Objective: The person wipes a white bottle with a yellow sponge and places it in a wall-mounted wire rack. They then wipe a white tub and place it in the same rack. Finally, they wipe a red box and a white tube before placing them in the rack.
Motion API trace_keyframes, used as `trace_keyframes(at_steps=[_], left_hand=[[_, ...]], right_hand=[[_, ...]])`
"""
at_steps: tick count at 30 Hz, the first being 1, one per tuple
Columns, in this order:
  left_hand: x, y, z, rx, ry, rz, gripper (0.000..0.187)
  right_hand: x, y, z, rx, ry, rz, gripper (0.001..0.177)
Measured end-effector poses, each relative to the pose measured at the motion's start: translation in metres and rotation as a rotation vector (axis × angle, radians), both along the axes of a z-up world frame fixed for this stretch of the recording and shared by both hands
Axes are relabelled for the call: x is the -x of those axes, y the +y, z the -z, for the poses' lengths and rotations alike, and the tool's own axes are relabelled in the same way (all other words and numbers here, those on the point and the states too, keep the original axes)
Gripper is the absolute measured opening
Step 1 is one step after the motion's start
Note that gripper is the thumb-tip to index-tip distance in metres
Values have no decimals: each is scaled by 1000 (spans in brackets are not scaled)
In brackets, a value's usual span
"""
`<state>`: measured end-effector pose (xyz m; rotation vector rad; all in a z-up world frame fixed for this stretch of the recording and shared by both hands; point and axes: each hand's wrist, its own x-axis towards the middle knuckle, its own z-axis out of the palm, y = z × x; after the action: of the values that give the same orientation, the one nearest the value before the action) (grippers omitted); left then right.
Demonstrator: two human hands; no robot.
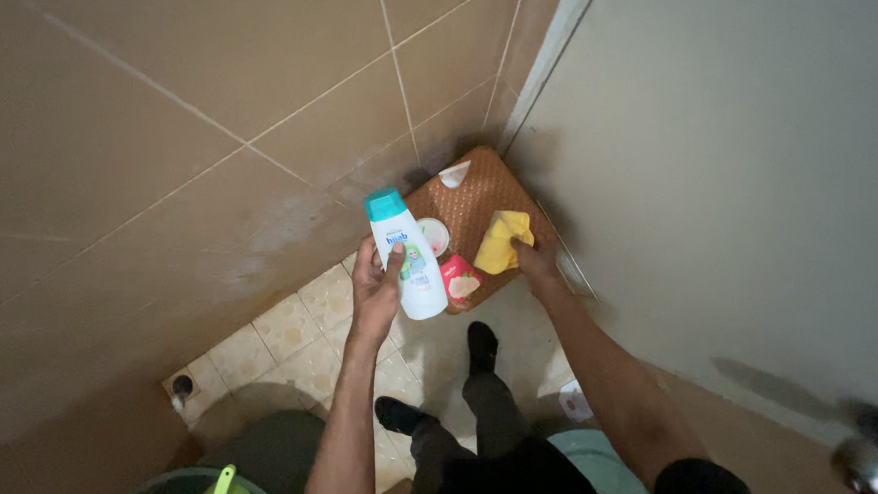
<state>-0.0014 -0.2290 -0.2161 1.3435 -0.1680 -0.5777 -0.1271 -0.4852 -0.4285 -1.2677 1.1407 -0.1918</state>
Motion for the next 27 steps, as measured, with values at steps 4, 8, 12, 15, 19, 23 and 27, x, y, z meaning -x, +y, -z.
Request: trace_keyframes(at_steps=[4, 8, 12, 15, 19, 23, 27], left_hand=[[-6, -7, 14, -22, 7, -30, 29], [-8, -12, 27, -10, 10, -62, 28], [-4, -14, 31, -2, 5, -71, 29], [0, -15, 26, 2, -3, -100, 32], [8, -11, 12, 10, -38, -115, 33], [15, 2, -18, 58, -20, -109, 35], [21, 26, -59, 28, -62, -97, 39]], right_hand=[[-4, -8, 34, -80, 6, -55, 51], [-5, -12, 43, -95, -32, -4, 54], [8, -14, 40, -57, -89, -30, 46], [12, -16, 31, 87, 49, -76, 37], [4, -8, 7, 77, -216, -69, 42], [-16, 9, -32, 53, -172, -290, 40], [-55, 55, -101, 153, -661, -537, 36]])
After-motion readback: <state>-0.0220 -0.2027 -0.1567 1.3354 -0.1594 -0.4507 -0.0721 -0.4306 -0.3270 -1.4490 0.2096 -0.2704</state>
